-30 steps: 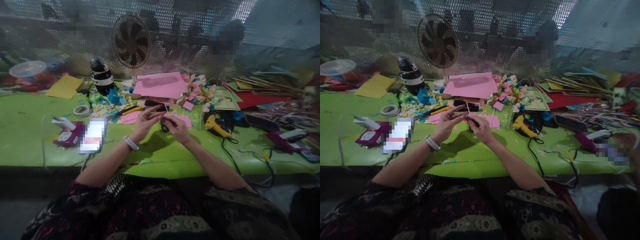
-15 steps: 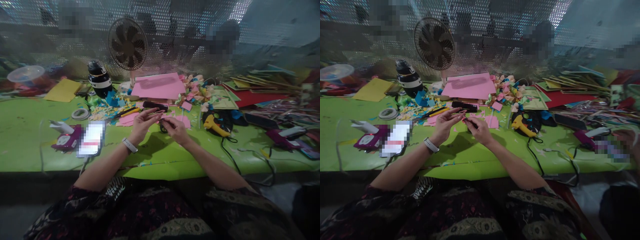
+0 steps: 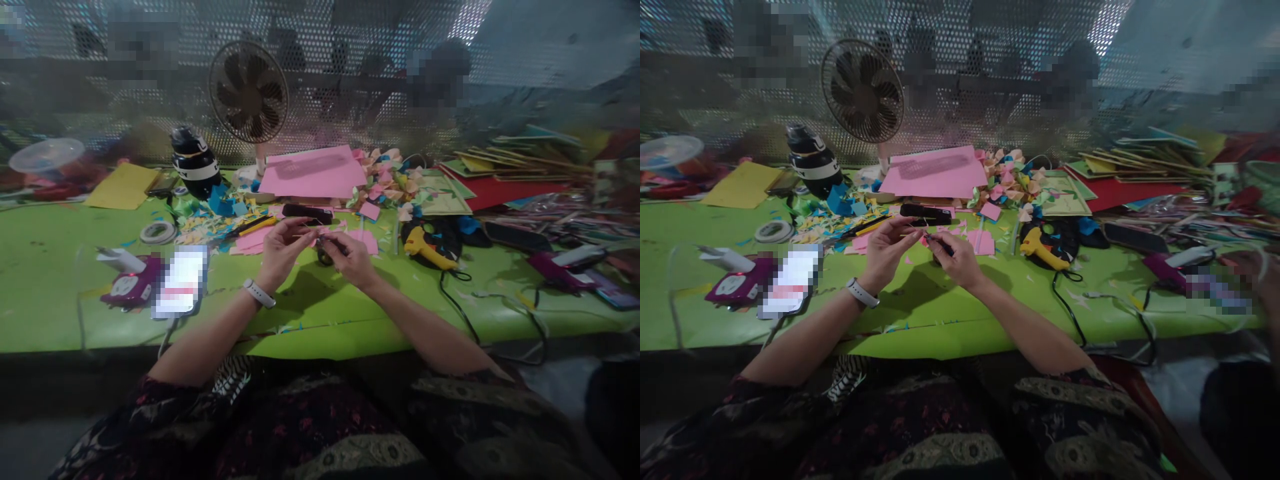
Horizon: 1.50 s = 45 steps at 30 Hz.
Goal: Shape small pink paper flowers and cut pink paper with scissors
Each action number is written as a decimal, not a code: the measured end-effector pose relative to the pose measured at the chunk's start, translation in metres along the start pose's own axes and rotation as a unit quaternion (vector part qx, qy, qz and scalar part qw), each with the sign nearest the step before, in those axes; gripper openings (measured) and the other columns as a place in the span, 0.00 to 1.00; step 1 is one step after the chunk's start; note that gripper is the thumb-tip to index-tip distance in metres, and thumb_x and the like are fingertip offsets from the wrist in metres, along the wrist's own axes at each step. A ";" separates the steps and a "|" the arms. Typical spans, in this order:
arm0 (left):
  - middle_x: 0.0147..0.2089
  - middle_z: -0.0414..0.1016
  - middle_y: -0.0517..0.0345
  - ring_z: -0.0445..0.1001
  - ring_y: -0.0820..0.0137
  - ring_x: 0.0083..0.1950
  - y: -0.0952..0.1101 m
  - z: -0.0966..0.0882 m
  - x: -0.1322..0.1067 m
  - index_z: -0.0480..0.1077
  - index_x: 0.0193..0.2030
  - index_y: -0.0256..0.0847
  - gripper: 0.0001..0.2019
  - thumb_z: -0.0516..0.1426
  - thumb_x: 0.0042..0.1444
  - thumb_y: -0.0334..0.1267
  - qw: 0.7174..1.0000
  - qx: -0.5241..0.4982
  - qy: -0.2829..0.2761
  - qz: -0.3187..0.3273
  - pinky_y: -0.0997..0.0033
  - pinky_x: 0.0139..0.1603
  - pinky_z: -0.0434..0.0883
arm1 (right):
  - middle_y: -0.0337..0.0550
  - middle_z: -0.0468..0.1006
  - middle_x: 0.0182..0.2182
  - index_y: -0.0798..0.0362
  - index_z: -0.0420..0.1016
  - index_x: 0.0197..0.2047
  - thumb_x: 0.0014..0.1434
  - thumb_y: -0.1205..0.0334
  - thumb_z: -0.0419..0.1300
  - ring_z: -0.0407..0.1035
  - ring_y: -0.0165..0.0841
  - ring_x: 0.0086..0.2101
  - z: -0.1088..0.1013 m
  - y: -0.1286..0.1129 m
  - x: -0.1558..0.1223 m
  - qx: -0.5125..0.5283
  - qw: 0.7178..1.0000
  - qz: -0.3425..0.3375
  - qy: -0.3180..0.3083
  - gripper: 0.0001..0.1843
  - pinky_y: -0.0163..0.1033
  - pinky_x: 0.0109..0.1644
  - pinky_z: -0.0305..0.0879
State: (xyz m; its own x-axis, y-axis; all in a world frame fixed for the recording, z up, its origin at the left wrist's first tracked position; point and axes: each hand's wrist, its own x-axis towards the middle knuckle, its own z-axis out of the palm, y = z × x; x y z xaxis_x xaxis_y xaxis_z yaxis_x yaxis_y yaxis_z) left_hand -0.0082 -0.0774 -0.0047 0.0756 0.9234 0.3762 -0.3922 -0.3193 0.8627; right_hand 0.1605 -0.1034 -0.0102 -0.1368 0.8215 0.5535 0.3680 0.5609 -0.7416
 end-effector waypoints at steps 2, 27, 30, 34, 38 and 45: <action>0.40 0.85 0.53 0.84 0.66 0.42 0.000 0.000 0.000 0.77 0.45 0.41 0.19 0.73 0.47 0.43 1.000 -0.009 -0.004 0.004 0.65 0.46 0.79 | 0.40 0.77 0.28 0.52 0.80 0.43 0.68 0.50 0.57 0.69 0.32 0.28 -0.001 -0.001 0.000 -0.002 1.000 -0.003 0.003 0.16 0.38 0.33 0.65; 0.38 0.84 0.55 0.83 0.68 0.42 0.001 -0.001 0.001 0.77 0.48 0.43 0.20 0.72 0.48 0.39 0.999 -0.044 -0.012 -0.022 0.65 0.48 0.79 | 0.39 0.74 0.29 0.49 0.76 0.46 0.69 0.44 0.56 0.67 0.30 0.25 -0.001 -0.002 -0.002 0.024 0.999 0.006 -0.029 0.18 0.37 0.30 0.63; 0.37 0.84 0.56 0.83 0.68 0.42 0.003 0.000 0.001 0.77 0.48 0.43 0.21 0.72 0.48 0.40 0.998 -0.052 -0.015 -0.024 0.66 0.49 0.79 | 0.38 0.74 0.30 0.49 0.76 0.46 0.69 0.46 0.56 0.66 0.29 0.25 -0.001 -0.004 -0.002 0.036 0.999 -0.012 -0.035 0.16 0.36 0.29 0.62; 0.39 0.85 0.55 0.84 0.67 0.44 0.005 0.001 0.000 0.77 0.51 0.44 0.23 0.73 0.47 0.42 0.998 -0.049 -0.025 -0.034 0.66 0.48 0.79 | 0.39 0.74 0.30 0.49 0.76 0.45 0.69 0.45 0.56 0.66 0.29 0.25 -0.002 -0.006 -0.002 0.037 0.999 -0.009 -0.039 0.17 0.37 0.29 0.63; 0.37 0.84 0.56 0.83 0.69 0.39 0.006 0.001 0.001 0.77 0.50 0.45 0.24 0.73 0.46 0.43 0.998 -0.042 -0.013 -0.039 0.67 0.45 0.78 | 0.38 0.72 0.28 0.49 0.75 0.45 0.68 0.41 0.55 0.66 0.30 0.25 -0.001 -0.005 -0.002 0.037 0.998 0.007 -0.047 0.20 0.37 0.30 0.63; 0.31 0.81 0.61 0.79 0.74 0.33 0.009 0.002 0.000 0.76 0.45 0.42 0.22 0.74 0.44 0.41 0.999 -0.035 0.008 -0.025 0.70 0.42 0.76 | 0.37 0.72 0.27 0.50 0.74 0.44 0.67 0.41 0.57 0.67 0.29 0.24 0.001 -0.006 -0.002 0.043 0.997 0.025 -0.052 0.20 0.36 0.28 0.62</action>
State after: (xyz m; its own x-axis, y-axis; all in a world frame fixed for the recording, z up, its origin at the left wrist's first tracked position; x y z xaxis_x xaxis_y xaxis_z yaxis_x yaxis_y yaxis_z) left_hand -0.0100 -0.0803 0.0037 0.0830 0.9411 0.3277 -0.4518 -0.2575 0.8541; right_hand 0.1582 -0.1083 -0.0073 -0.2161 0.8528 0.4755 0.2967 0.5213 -0.8001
